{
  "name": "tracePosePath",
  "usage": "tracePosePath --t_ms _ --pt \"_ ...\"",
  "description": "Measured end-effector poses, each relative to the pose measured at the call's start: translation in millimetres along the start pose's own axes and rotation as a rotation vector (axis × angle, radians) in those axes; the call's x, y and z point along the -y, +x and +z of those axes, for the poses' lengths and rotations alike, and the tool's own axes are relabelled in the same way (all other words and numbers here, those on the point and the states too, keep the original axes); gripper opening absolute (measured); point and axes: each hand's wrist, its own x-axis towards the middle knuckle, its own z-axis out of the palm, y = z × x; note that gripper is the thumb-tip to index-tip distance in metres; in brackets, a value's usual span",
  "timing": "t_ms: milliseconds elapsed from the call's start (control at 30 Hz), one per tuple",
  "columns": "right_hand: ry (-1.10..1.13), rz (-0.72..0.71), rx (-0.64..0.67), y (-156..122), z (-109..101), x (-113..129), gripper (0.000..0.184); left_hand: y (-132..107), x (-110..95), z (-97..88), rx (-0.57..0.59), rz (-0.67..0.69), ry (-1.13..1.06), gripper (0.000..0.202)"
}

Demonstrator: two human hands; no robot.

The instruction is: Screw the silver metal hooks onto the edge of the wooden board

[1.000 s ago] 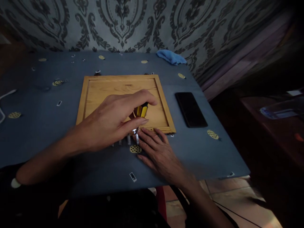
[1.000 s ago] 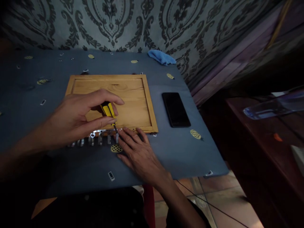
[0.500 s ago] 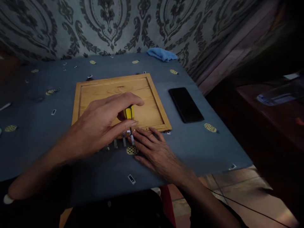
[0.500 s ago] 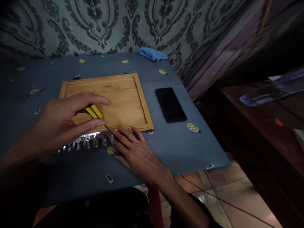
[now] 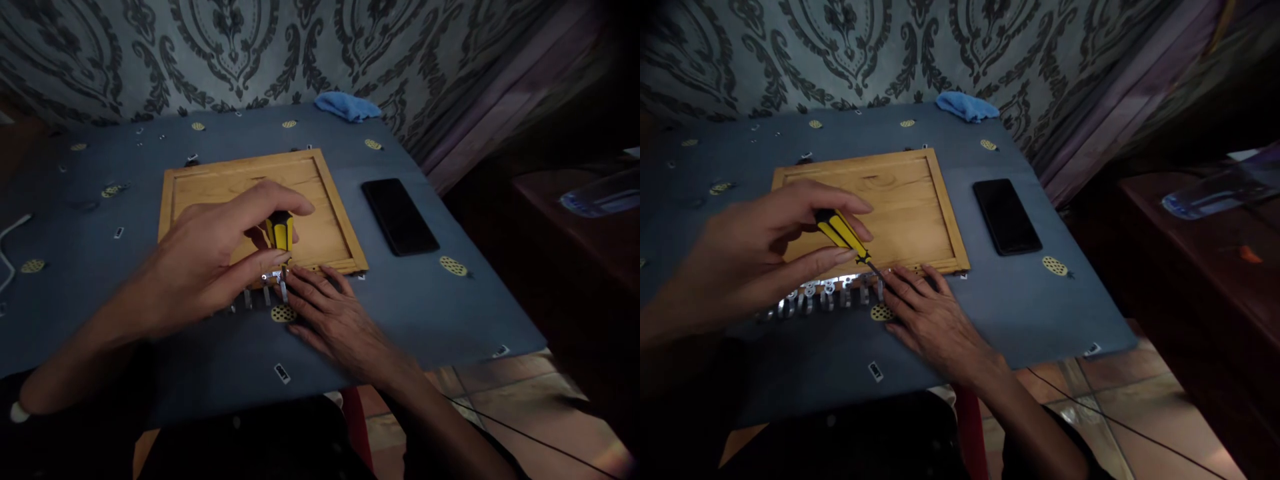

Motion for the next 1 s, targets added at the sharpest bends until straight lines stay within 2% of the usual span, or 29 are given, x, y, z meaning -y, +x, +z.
tracePosePath --t_ms 200,367,500,1000 --pt "-0.024 0.007 0.015 -0.6 1.3 0.1 0.048 0.6 -3.1 -5.1 -0.054 -0.036 -0.007 0.030" --pt "-0.037 0.002 0.013 -0.3 1.5 0.5 0.044 2.9 0.0 -1.7 -0.033 0.014 0.031 0.030" --pt "-0.031 0.012 0.020 -0.4 1.1 0.6 0.048 4.9 0.4 -0.4 0.001 0.049 0.053 0.030" --pt "-0.048 0.001 0.005 -0.7 1.6 0.3 0.043 3.8 2.4 4.0 0.017 0.041 0.023 0.028"
